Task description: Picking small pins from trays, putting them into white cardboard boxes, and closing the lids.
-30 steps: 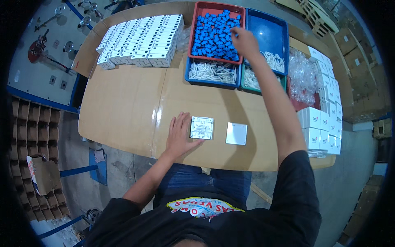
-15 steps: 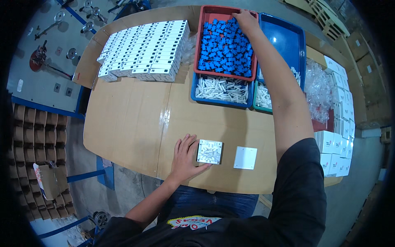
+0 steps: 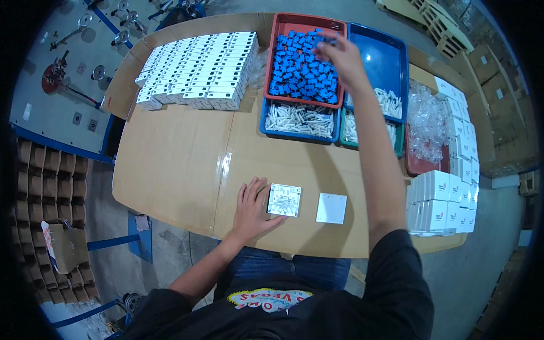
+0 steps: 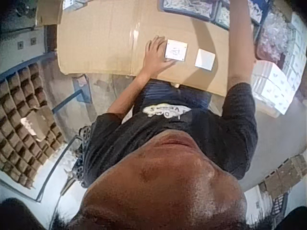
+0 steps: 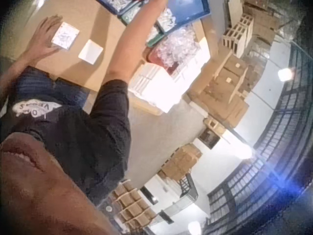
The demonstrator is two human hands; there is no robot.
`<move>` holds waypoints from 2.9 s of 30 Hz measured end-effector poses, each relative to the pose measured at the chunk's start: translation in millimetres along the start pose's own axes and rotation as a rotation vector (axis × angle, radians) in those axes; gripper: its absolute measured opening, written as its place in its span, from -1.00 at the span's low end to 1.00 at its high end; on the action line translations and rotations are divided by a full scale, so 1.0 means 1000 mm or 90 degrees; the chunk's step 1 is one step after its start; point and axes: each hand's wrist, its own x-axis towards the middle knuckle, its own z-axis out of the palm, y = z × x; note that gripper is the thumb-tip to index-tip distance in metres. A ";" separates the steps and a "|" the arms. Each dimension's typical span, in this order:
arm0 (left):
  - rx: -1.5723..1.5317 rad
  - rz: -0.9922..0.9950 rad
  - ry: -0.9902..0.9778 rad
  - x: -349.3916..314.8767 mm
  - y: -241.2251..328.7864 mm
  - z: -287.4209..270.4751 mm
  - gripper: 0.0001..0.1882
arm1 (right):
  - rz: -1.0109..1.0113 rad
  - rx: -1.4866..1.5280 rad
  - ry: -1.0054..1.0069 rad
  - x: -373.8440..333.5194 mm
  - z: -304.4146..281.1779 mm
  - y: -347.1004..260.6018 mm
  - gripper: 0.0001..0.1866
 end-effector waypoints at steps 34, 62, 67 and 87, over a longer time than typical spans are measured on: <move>-0.025 0.042 0.096 -0.012 -0.010 0.014 0.03 | 0.068 -0.476 -0.093 -0.334 0.122 0.034 -0.56; -0.040 0.043 0.091 -0.011 -0.013 0.015 -0.02 | -0.021 -0.717 -0.159 -0.339 0.131 0.034 -0.49; -0.006 0.042 0.092 -0.006 -0.015 0.021 -0.06 | -0.148 -0.855 -0.155 -0.364 0.133 0.040 -0.50; -0.675 -0.082 0.076 -0.010 0.004 0.012 -0.12 | 0.390 -0.583 0.207 -0.411 0.013 0.028 -0.52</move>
